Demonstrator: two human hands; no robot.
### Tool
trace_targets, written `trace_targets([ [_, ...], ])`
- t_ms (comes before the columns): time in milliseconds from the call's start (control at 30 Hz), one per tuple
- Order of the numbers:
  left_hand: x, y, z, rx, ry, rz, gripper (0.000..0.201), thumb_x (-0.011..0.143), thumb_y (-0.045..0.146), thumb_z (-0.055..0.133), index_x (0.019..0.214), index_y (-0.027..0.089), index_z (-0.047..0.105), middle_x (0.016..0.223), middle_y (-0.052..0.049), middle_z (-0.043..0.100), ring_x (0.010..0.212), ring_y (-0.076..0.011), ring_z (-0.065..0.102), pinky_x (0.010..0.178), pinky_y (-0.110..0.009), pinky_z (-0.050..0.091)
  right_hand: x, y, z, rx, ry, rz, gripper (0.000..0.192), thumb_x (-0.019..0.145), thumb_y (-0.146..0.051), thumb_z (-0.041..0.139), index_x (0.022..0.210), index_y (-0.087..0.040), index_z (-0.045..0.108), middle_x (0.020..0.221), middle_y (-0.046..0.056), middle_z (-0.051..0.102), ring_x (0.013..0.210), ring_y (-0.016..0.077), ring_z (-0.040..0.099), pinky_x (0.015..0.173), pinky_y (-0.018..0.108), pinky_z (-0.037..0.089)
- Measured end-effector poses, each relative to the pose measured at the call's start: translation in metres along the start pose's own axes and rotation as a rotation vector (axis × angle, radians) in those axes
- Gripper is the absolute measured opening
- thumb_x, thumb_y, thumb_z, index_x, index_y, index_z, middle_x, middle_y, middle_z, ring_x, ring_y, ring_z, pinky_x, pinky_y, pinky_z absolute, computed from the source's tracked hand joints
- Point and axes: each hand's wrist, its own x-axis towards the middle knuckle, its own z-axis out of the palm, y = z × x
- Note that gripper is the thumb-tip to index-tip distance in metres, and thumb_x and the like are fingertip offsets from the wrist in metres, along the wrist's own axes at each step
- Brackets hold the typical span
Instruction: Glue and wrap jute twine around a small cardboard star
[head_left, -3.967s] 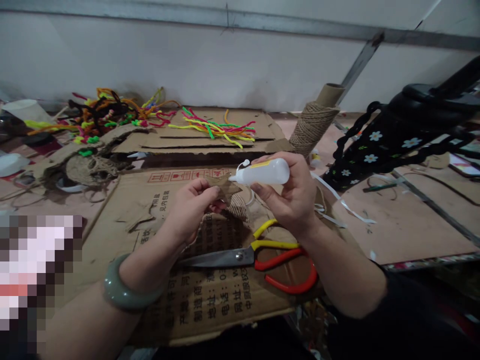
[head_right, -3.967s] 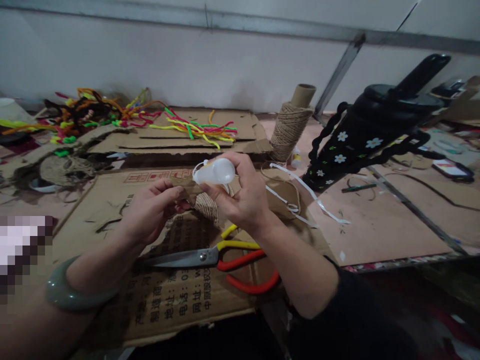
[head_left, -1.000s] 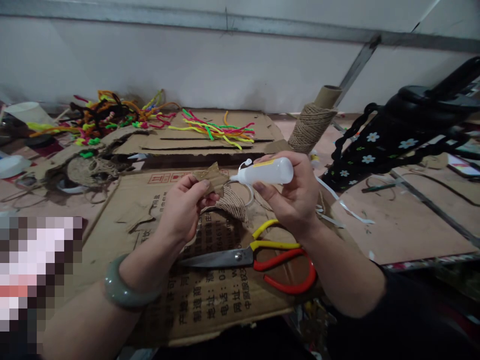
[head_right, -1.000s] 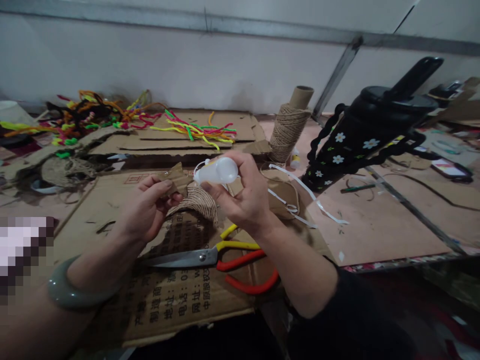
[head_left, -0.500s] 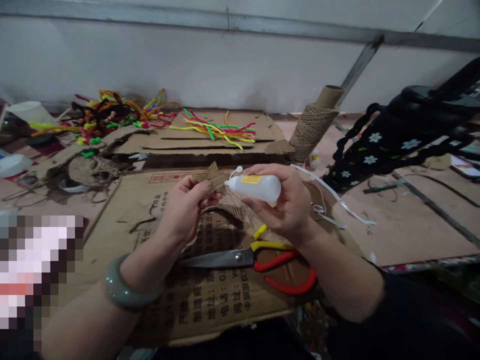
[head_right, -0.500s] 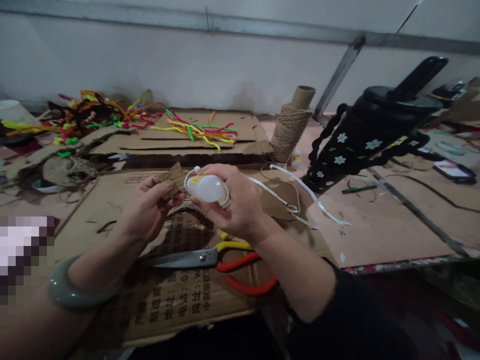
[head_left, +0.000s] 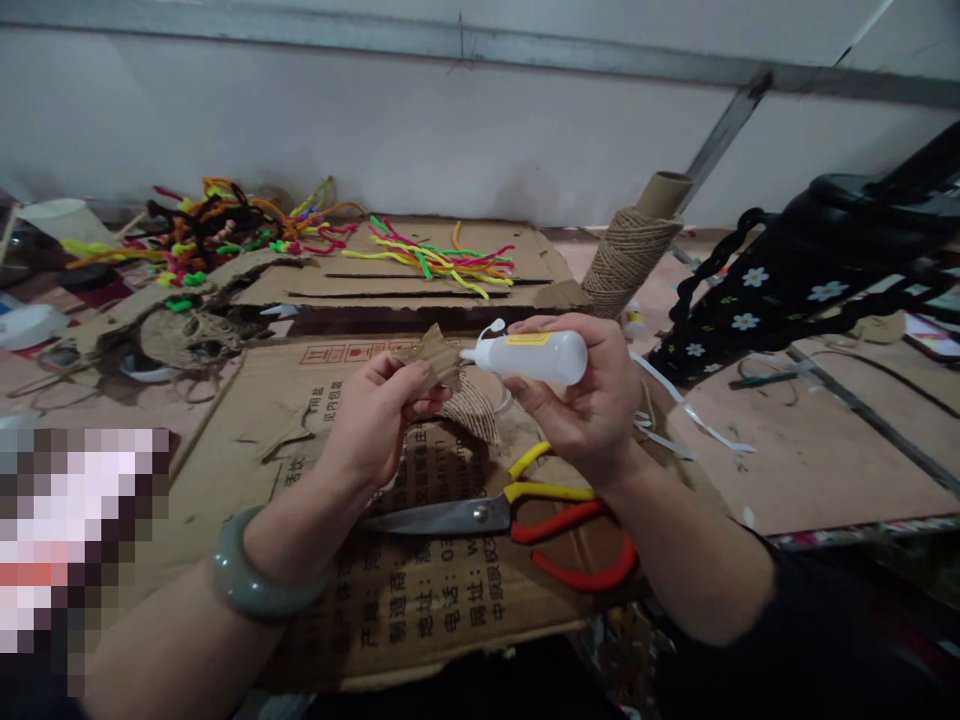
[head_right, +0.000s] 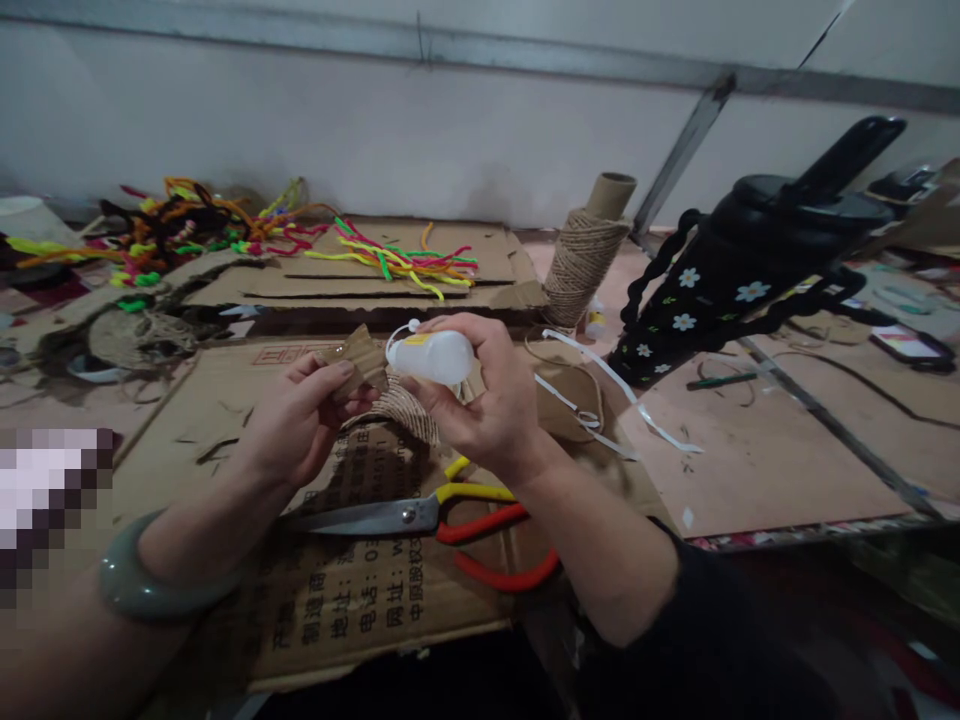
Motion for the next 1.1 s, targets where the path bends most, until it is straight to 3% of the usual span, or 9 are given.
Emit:
trace_targets([
  [133, -0.0003, 0.0003, 0.0006, 0.009, 0.016, -0.018, 0.018, 0.065, 0.021, 0.069, 0.071, 0.016, 0.053, 0.063, 0.0, 0.064, 0.053, -0.0098, 0.062, 0.053, -0.019, 0.049, -0.0002, -0.0004, -0.0008, 0.008, -0.045, -0.001, 0.045, 0.071, -0.025, 0.071, 0.109, -0.027, 0.048, 0.104, 0.003, 0.06, 0.094, 0.0201, 0.061, 0.082, 0.041, 0.053],
  [367, 0.001, 0.0007, -0.0006, -0.011, 0.016, -0.037, 0.016, 0.065, 0.02, 0.068, 0.074, 0.015, 0.056, 0.063, 0.001, 0.065, 0.052, -0.0089, 0.062, 0.051, -0.018, 0.049, 0.0027, 0.0013, -0.0049, -0.002, 0.078, 0.033, 0.041, 0.072, -0.024, 0.07, 0.107, -0.029, 0.05, 0.104, 0.004, 0.058, 0.097, 0.0228, 0.059, 0.089, 0.046, 0.049],
  [933, 0.0001, -0.001, -0.0004, 0.016, 0.001, -0.04, 0.015, 0.066, 0.02, 0.068, 0.074, 0.015, 0.057, 0.066, -0.001, 0.066, 0.053, -0.0097, 0.062, 0.052, -0.019, 0.049, 0.0007, 0.0019, -0.0021, -0.015, 0.035, 0.027, 0.043, 0.071, -0.025, 0.07, 0.108, -0.03, 0.049, 0.103, 0.004, 0.06, 0.095, 0.0223, 0.06, 0.084, 0.045, 0.051],
  [1100, -0.0019, -0.0019, 0.0014, 0.084, -0.058, -0.05, 0.016, 0.067, 0.022, 0.07, 0.076, 0.014, 0.06, 0.067, -0.002, 0.067, 0.056, -0.0101, 0.063, 0.055, -0.019, 0.049, 0.0014, 0.001, -0.0015, -0.016, 0.007, 0.01, 0.044, 0.07, -0.025, 0.071, 0.108, -0.027, 0.049, 0.102, 0.003, 0.062, 0.093, 0.0202, 0.061, 0.081, 0.04, 0.052],
])
